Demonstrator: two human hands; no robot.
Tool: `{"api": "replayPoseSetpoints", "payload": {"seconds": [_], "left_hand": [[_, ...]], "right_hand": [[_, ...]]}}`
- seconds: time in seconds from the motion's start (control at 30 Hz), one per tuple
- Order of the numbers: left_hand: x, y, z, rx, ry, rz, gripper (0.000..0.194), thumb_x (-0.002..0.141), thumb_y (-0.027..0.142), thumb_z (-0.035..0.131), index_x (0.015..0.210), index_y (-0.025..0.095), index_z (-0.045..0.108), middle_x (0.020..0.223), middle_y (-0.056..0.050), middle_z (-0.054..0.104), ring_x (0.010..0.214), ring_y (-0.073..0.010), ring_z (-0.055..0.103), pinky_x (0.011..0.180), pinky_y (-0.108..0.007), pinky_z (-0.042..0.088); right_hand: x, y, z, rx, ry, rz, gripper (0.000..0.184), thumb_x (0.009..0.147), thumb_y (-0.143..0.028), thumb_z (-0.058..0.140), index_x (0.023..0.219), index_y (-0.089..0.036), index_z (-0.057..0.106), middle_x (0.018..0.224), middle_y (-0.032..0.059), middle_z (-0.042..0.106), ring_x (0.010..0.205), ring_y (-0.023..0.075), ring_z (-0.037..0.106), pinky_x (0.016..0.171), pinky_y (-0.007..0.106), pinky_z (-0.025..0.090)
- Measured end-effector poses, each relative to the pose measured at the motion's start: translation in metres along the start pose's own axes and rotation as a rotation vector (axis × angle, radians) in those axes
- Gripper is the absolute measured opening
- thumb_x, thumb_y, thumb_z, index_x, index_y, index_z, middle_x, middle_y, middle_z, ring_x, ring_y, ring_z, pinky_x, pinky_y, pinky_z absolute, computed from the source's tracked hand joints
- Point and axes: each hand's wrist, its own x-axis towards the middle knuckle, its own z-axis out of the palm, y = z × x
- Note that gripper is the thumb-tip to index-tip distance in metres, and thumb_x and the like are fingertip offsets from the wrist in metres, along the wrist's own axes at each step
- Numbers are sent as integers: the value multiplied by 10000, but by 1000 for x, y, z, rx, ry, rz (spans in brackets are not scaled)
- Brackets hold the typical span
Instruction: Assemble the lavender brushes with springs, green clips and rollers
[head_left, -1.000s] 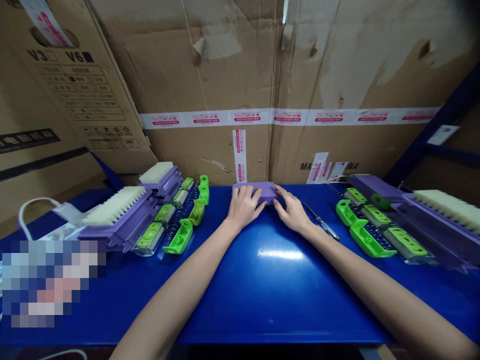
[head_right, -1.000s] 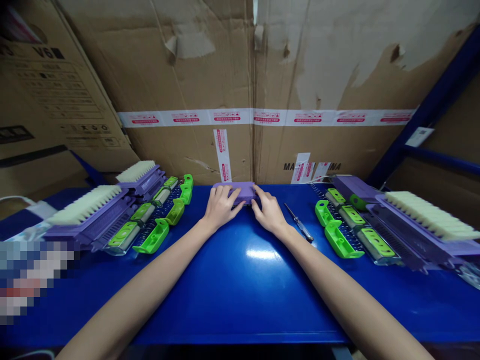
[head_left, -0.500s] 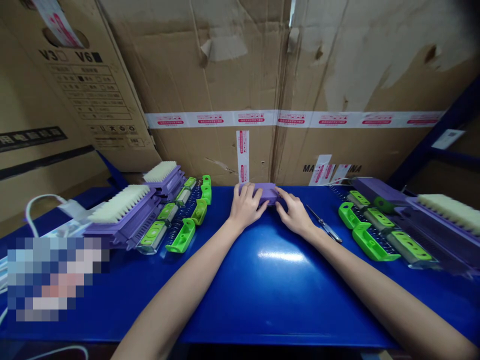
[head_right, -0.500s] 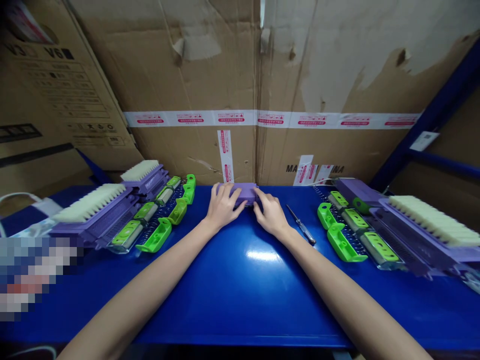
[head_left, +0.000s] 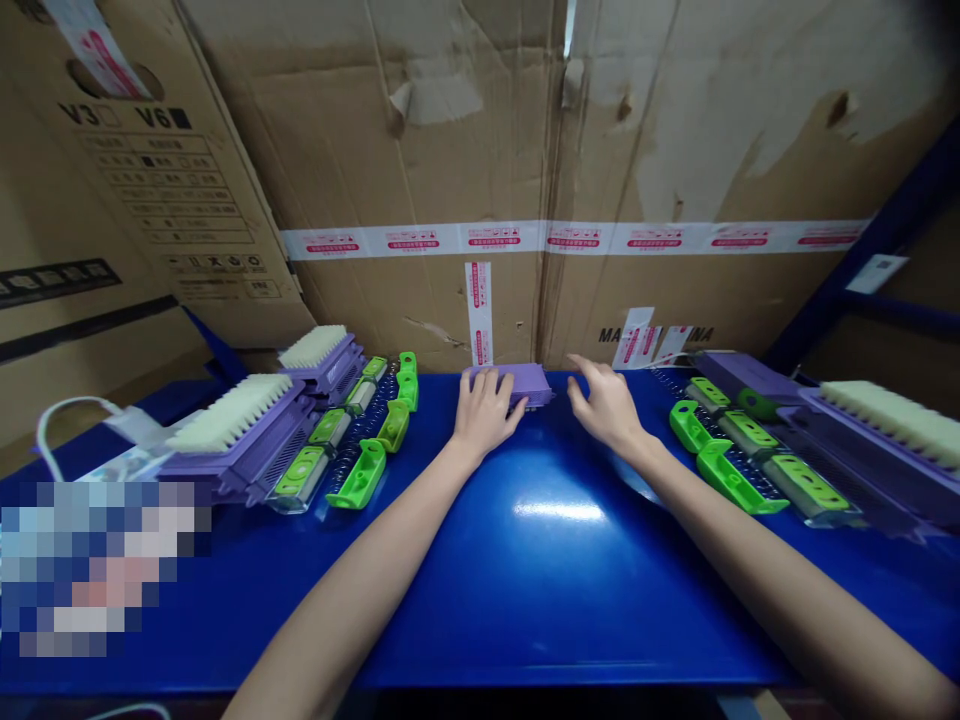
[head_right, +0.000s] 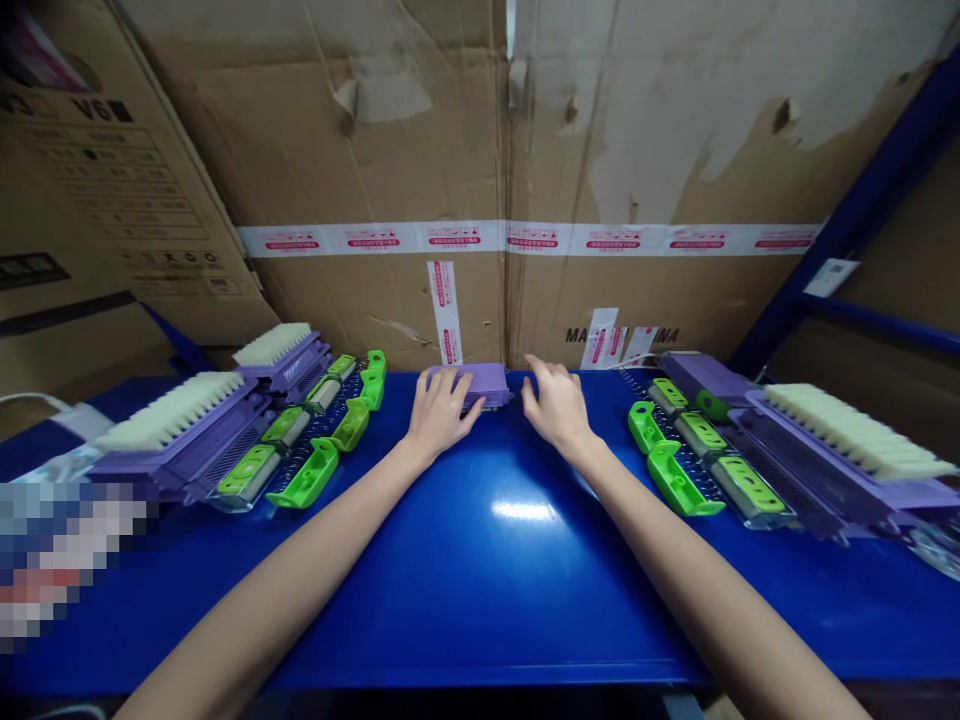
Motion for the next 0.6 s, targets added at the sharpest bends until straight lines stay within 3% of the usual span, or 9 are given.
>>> {"api": "replayPoseSetpoints", "payload": {"seconds": [0.27,0.43,0.6], "left_hand": [[0,-1,1,22,-22,-2,462,913,443,382,1175,114,573,1133,-181,594,1059,-303,537,982,-488,335],[1,0,-2,22,-68,-12,471,920,444,363,1187,114,565,1169,-178,580,1087,-300,522,989,-483,329],[2,1,-2,18,-80,-23,472,919,444,365,1201,118,558,1185,-178,575,1101,-298,510,994,-480,324]], "right_hand": [[38,39,-36,-382,-234,282,313,803,-230,504,1059,-123,649,963,214,664,964,383,603,830,534,415],[59,73,-60,-593,-528,475,328,824,-287,482,1062,-114,626,1105,224,616,1078,355,562,887,492,392],[65,98,-73,-593,-582,527,285,791,-277,527,1000,-122,646,1104,213,621,1002,322,599,818,439,424]]}}
